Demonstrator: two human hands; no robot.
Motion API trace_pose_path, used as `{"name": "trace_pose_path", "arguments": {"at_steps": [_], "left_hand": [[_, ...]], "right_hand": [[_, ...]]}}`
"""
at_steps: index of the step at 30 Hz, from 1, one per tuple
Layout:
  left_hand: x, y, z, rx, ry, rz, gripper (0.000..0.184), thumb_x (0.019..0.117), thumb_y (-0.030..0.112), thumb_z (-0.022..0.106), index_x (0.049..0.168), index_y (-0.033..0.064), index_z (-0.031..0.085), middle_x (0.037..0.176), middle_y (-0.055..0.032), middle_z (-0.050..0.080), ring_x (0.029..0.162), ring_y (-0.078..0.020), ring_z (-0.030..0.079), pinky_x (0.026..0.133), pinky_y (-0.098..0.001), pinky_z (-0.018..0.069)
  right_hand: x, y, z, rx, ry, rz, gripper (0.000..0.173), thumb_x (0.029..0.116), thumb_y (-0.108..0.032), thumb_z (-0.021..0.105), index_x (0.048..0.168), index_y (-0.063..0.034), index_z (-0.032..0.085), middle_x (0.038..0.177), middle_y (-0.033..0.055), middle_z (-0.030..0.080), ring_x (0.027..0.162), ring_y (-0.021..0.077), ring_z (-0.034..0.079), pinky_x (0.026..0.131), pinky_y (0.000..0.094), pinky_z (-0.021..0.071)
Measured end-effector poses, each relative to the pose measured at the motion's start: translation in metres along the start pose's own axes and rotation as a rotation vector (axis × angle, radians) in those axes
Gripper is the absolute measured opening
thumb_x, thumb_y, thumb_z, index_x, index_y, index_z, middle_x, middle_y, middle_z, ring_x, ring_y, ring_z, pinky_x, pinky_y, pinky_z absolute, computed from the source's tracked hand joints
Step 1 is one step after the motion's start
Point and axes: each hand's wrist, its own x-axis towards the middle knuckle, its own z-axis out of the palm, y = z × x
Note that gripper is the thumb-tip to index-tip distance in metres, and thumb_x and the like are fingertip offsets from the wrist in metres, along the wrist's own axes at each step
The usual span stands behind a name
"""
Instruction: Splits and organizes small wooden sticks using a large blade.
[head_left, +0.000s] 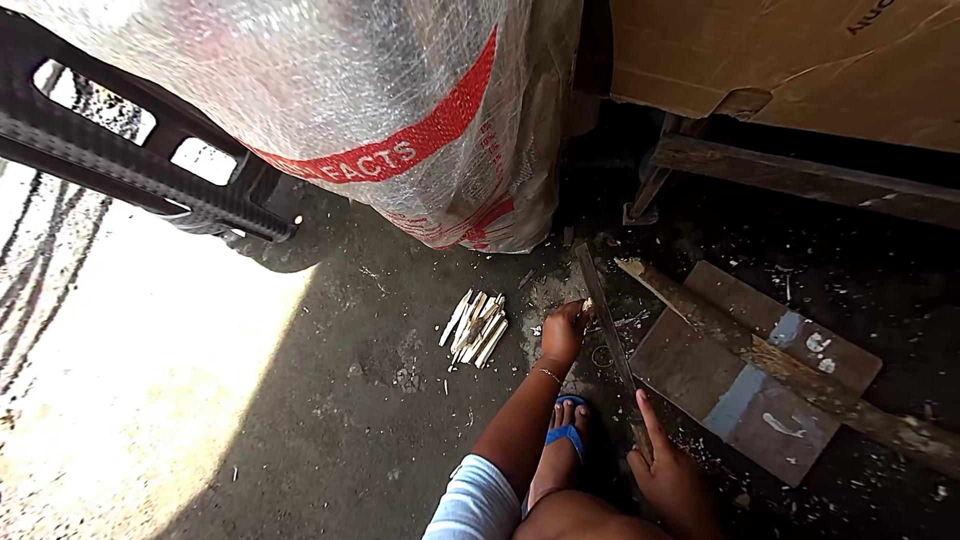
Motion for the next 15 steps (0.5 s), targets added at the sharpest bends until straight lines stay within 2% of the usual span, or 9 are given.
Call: {"name": "trace_pose_path", "arguments": {"at_steps": [3,6,9,11,15], "left_hand": [[0.002,0.002,-0.005,0.003,0.025,0.037,0.028,0.1016,0.014,0.061,0.119,-0.0033,0.074,0.114,-0.018,0.075,0.106,-0.0271,0.074,0.101,-0.0408,0.0548],[0.012,0.015,-0.013,0.009,0.107,0.135,0.024,0.1001,0.013,0.063,0.113,-0.0034,0.076,0.107,-0.0184,0.077,0.101,-0.0294,0.075,0.096,-0.0443,0.0571],[0.021,0.028,-0.019,-0.006,0.18,0.19,0.022,0.0977,0.008,0.066,0.114,-0.003,0.076,0.107,-0.0177,0.077,0.1,-0.0291,0.076,0.094,-0.0454,0.0586],[0.026,0.02,-0.015,-0.008,0.187,0.184,0.022,0.0977,0.008,0.066,0.115,-0.0026,0.076,0.106,-0.0173,0.077,0.099,-0.0289,0.076,0.094,-0.0449,0.0587],[0.019,-0.013,-0.004,0.001,0.089,0.081,0.026,0.1004,0.015,0.063,0.112,-0.0046,0.076,0.104,-0.0191,0.077,0.099,-0.0286,0.075,0.096,-0.0428,0.0569]], "right_hand": [[0.001,-0.006,-0.006,0.045,-0.018,0.016,0.078,0.0801,-0.008,0.057,0.156,-0.0145,0.045,0.073,0.0161,0.07,0.05,0.0322,0.062,0.049,0.054,0.0512],[0.006,-0.014,-0.017,0.058,0.053,-0.009,0.075,0.0781,-0.008,0.057,0.152,-0.0098,0.05,0.073,0.016,0.069,0.048,0.029,0.06,0.047,0.0497,0.0502],[0.012,-0.016,-0.018,0.025,0.116,-0.051,0.071,0.0813,-0.012,0.056,0.152,-0.0092,0.05,0.074,0.0152,0.069,0.048,0.025,0.058,0.046,0.0444,0.0494],[0.019,-0.012,-0.012,0.0,0.108,-0.06,0.072,0.0809,-0.011,0.057,0.153,-0.0112,0.049,0.073,0.0157,0.068,0.047,0.027,0.059,0.045,0.0465,0.0494],[0.025,-0.001,0.004,-0.011,-0.028,-0.017,0.08,0.08,-0.005,0.06,0.157,-0.018,0.043,0.073,0.0184,0.069,0.05,0.0357,0.062,0.049,0.0562,0.051]]}}
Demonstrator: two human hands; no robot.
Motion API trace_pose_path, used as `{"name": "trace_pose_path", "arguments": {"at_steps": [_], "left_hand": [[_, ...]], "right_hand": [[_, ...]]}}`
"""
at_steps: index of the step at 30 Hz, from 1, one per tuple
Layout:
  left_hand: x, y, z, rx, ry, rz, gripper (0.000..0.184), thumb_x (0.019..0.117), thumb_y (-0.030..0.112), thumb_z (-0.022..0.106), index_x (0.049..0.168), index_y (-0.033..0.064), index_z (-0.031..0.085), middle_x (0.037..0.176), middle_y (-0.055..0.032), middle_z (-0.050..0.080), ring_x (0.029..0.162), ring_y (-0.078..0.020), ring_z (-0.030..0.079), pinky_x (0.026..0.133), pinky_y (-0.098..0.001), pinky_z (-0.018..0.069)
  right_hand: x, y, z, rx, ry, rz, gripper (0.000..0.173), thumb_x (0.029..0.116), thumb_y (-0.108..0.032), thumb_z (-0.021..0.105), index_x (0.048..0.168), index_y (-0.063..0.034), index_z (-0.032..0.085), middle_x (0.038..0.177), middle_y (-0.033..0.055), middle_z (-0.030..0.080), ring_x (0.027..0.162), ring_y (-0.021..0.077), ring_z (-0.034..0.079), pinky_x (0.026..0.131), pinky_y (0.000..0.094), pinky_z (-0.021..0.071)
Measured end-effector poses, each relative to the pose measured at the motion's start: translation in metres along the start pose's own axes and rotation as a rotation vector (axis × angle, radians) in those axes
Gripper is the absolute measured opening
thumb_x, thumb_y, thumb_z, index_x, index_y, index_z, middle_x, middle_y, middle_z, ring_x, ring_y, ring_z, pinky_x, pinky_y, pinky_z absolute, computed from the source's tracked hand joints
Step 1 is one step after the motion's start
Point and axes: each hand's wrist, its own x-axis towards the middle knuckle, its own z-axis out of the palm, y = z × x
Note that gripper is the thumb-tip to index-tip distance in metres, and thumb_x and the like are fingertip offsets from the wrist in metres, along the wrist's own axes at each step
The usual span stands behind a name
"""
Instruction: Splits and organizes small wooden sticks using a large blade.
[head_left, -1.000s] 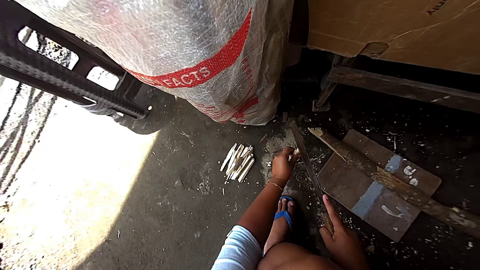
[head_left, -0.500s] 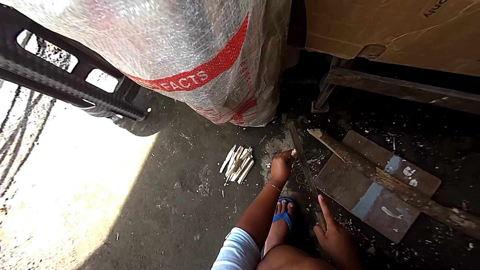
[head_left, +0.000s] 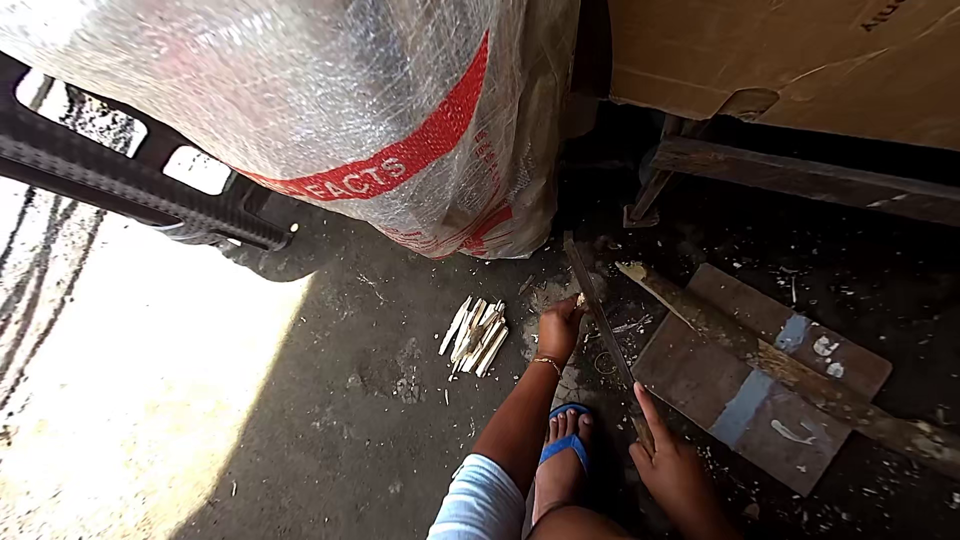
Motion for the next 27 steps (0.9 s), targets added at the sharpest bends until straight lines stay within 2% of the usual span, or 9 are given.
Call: {"name": "trace_pose_path", "arguments": {"at_steps": [4,8,12,18,19,21,23,27], "left_hand": [[0.002,0.001,-0.003,0.001,-0.03,0.004,0.025,0.1012,0.016,0.062,0.104,-0.0038,0.076,0.104,-0.018,0.076,0.098,-0.0263,0.074,0.096,-0.0406,0.0566],[0.004,0.002,0.001,-0.009,-0.031,0.024,0.025,0.1009,0.015,0.063,0.113,-0.0032,0.076,0.111,-0.0184,0.076,0.106,-0.0272,0.074,0.101,-0.0402,0.0554],[0.005,0.006,0.002,-0.011,-0.058,-0.019,0.025,0.1019,0.014,0.06,0.113,-0.0031,0.074,0.108,-0.018,0.076,0.101,-0.0265,0.074,0.098,-0.0415,0.056],[0.01,0.033,-0.006,-0.038,0.116,0.089,0.021,0.0984,0.009,0.066,0.114,-0.0033,0.075,0.1,-0.0167,0.077,0.093,-0.0271,0.076,0.09,-0.0449,0.0597],[0.009,0.027,-0.003,-0.031,0.102,0.09,0.022,0.0991,0.01,0.066,0.114,-0.0028,0.075,0.101,-0.0163,0.077,0.095,-0.0267,0.076,0.092,-0.0444,0.0594],[0.003,0.006,0.004,-0.013,-0.03,0.005,0.027,0.1024,0.015,0.061,0.12,-0.0015,0.074,0.109,-0.0166,0.077,0.103,-0.0267,0.075,0.099,-0.0439,0.0565],[0.007,0.004,0.002,-0.007,-0.11,-0.048,0.031,0.1038,0.017,0.058,0.123,-0.0017,0.072,0.113,-0.0176,0.076,0.108,-0.027,0.073,0.103,-0.0433,0.054],[0.008,0.004,0.0,-0.01,-0.135,-0.055,0.029,0.1035,0.018,0.059,0.12,-0.0013,0.073,0.111,-0.0169,0.076,0.104,-0.0259,0.074,0.1,-0.042,0.0552]], "right_hand": [[-0.001,-0.001,0.002,0.007,-0.023,0.024,0.082,0.0815,-0.004,0.061,0.159,-0.0183,0.04,0.072,0.0184,0.068,0.05,0.0354,0.062,0.05,0.0561,0.0508],[0.0,0.005,0.005,0.004,0.028,-0.009,0.081,0.0796,-0.004,0.06,0.158,-0.015,0.042,0.072,0.0188,0.069,0.049,0.0352,0.061,0.048,0.0548,0.0506],[0.001,0.003,0.002,0.01,0.023,0.01,0.082,0.0799,-0.003,0.061,0.158,-0.017,0.041,0.072,0.0182,0.068,0.048,0.0341,0.06,0.049,0.0541,0.0504],[-0.001,-0.006,-0.013,-0.005,0.152,-0.058,0.074,0.0787,-0.01,0.059,0.152,-0.0102,0.05,0.075,0.0181,0.068,0.046,0.03,0.059,0.045,0.0492,0.0496],[0.001,-0.003,-0.01,-0.008,0.147,-0.056,0.075,0.0781,-0.009,0.059,0.152,-0.0099,0.05,0.074,0.0187,0.068,0.047,0.0313,0.059,0.046,0.0508,0.0499],[0.001,0.005,-0.001,-0.004,0.07,-0.012,0.079,0.079,-0.005,0.062,0.155,-0.0135,0.046,0.074,0.0192,0.069,0.05,0.0343,0.062,0.049,0.0547,0.0513],[0.008,0.009,0.001,-0.011,0.05,-0.005,0.081,0.0788,-0.003,0.062,0.157,-0.015,0.044,0.07,0.0183,0.067,0.049,0.0347,0.061,0.049,0.0549,0.0509],[0.007,0.008,0.001,0.002,0.014,0.006,0.082,0.0793,-0.002,0.063,0.158,-0.0142,0.042,0.069,0.0179,0.067,0.049,0.0344,0.061,0.05,0.0547,0.0509]]}}
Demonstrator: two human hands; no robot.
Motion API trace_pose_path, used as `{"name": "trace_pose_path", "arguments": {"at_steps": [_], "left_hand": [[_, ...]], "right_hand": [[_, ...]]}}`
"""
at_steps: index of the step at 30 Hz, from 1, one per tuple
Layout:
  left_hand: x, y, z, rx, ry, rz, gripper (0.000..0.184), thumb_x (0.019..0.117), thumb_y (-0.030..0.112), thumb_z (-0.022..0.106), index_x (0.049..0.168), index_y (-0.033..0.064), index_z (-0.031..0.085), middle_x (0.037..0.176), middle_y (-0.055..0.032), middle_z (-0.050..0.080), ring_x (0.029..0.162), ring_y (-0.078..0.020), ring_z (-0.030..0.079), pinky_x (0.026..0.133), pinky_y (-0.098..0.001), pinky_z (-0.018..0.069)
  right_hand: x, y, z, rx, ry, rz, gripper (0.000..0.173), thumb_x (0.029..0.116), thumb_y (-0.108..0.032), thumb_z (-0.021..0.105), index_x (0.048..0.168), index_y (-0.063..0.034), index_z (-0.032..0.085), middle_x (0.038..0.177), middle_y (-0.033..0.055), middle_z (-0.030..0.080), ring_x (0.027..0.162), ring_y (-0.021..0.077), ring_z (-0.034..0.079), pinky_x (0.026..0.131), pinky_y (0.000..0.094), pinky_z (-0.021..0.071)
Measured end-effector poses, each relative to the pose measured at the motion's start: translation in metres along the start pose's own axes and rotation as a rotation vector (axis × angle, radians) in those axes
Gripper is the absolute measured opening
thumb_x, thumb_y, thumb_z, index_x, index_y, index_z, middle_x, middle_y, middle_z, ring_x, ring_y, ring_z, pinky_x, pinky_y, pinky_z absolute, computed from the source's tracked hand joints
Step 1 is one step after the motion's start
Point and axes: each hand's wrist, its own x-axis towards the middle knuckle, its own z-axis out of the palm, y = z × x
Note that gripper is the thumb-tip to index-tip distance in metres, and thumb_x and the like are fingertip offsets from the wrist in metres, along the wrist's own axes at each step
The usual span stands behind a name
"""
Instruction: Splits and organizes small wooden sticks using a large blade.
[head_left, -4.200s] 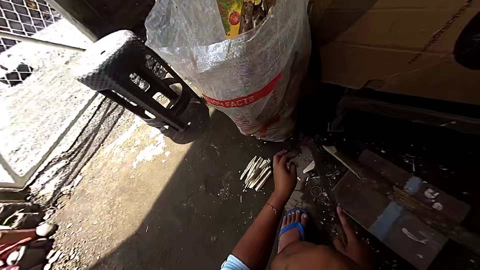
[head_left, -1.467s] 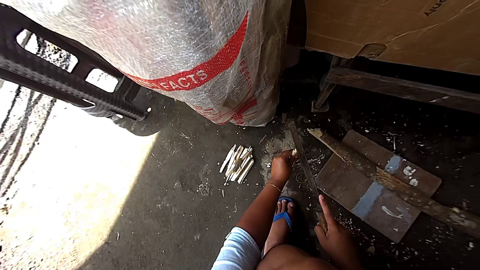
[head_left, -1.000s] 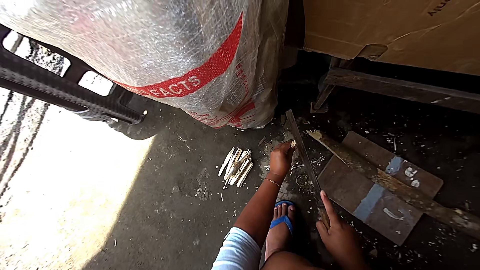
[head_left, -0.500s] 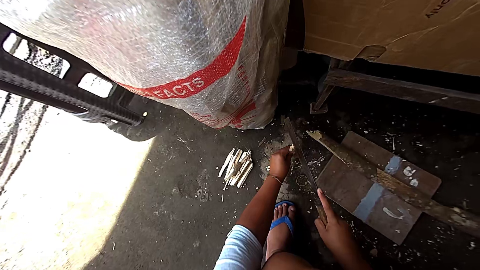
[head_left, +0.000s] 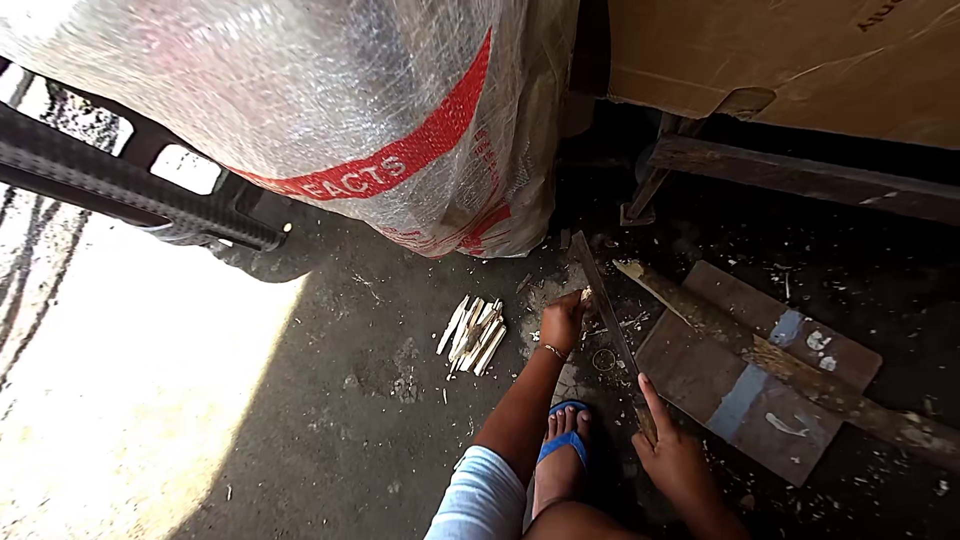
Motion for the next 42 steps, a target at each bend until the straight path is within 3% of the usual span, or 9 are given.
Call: {"name": "trace_pose_path", "arguments": {"at_steps": [9,13,19,24,27,34,38,40,42], "left_hand": [[-0.002,0.015,-0.002,-0.013,0.183,0.122,0.024,0.0993,0.011,0.066,0.116,-0.0041,0.074,0.103,-0.0178,0.077,0.097,-0.0289,0.076,0.094,-0.0455,0.0589],[-0.003,-0.006,0.005,-0.024,0.06,0.039,0.029,0.1018,0.015,0.062,0.122,-0.0023,0.073,0.111,-0.0192,0.076,0.106,-0.0291,0.074,0.102,-0.0429,0.0549],[-0.002,-0.005,0.001,-0.012,0.049,0.065,0.026,0.1015,0.015,0.062,0.116,-0.0026,0.075,0.107,-0.0178,0.077,0.102,-0.0267,0.075,0.099,-0.0415,0.0561],[0.0,0.02,-0.004,-0.034,0.235,0.157,0.023,0.0968,0.007,0.068,0.115,-0.0043,0.075,0.104,-0.0182,0.077,0.098,-0.0292,0.076,0.093,-0.0451,0.0589],[-0.005,-0.005,0.009,-0.037,0.141,0.084,0.025,0.0997,0.011,0.065,0.118,-0.0031,0.074,0.109,-0.0181,0.077,0.103,-0.028,0.075,0.099,-0.0437,0.0569],[-0.006,-0.008,0.002,0.004,0.086,0.048,0.024,0.1009,0.014,0.062,0.103,-0.0056,0.075,0.102,-0.0197,0.076,0.096,-0.0284,0.075,0.094,-0.042,0.0571],[-0.013,-0.011,0.005,0.017,0.064,-0.015,0.031,0.1013,0.015,0.062,0.123,-0.0054,0.071,0.119,-0.0218,0.073,0.112,-0.0305,0.071,0.104,-0.0417,0.0524],[-0.023,-0.01,0.001,0.01,0.0,-0.067,0.051,0.1021,0.022,0.064,0.146,-0.0026,0.054,0.145,-0.0223,0.059,0.135,-0.0318,0.058,0.117,-0.0416,0.0426],[-0.049,-0.016,0.003,-0.021,0.038,-0.043,0.062,0.1007,0.025,0.066,0.153,-0.0024,0.045,0.151,-0.0237,0.053,0.138,-0.0341,0.055,0.117,-0.0431,0.0432]], "right_hand": [[-0.004,-0.005,-0.005,-0.026,0.113,-0.049,0.077,0.0776,-0.007,0.06,0.153,-0.0117,0.049,0.073,0.0193,0.068,0.049,0.0351,0.061,0.047,0.0536,0.0505],[-0.002,0.005,0.007,-0.003,0.049,-0.029,0.08,0.078,-0.002,0.061,0.155,-0.0125,0.046,0.072,0.0202,0.068,0.049,0.0367,0.062,0.049,0.0557,0.0513],[-0.005,0.0,0.006,-0.008,0.014,0.003,0.081,0.0799,-0.003,0.062,0.157,-0.0156,0.043,0.073,0.0191,0.069,0.049,0.0354,0.061,0.049,0.0553,0.0509],[-0.006,-0.005,-0.001,-0.023,0.172,-0.077,0.07,0.0789,-0.009,0.059,0.149,-0.0092,0.054,0.075,0.0202,0.068,0.047,0.0325,0.061,0.045,0.0494,0.0505],[-0.005,0.002,0.007,-0.017,0.074,-0.025,0.076,0.079,-0.003,0.062,0.153,-0.0126,0.05,0.074,0.0215,0.068,0.049,0.0365,0.062,0.048,0.0548,0.0511],[-0.002,0.003,0.019,-0.037,0.023,-0.009,0.078,0.0815,0.0,0.063,0.156,-0.0166,0.046,0.075,0.0213,0.069,0.052,0.0385,0.064,0.051,0.057,0.0526],[-0.003,0.002,0.018,-0.059,0.036,-0.013,0.077,0.0819,-0.001,0.062,0.155,-0.0205,0.047,0.075,0.0204,0.069,0.051,0.0369,0.064,0.049,0.0558,0.052],[0.0,0.0,0.009,-0.033,0.021,-0.007,0.079,0.0821,-0.002,0.063,0.156,-0.0223,0.045,0.077,0.0206,0.07,0.052,0.0369,0.063,0.051,0.0556,0.0521],[0.001,-0.003,-0.004,-0.003,0.038,-0.015,0.079,0.0809,-0.004,0.062,0.156,-0.0214,0.046,0.078,0.0195,0.07,0.053,0.0351,0.063,0.051,0.0543,0.052]]}}
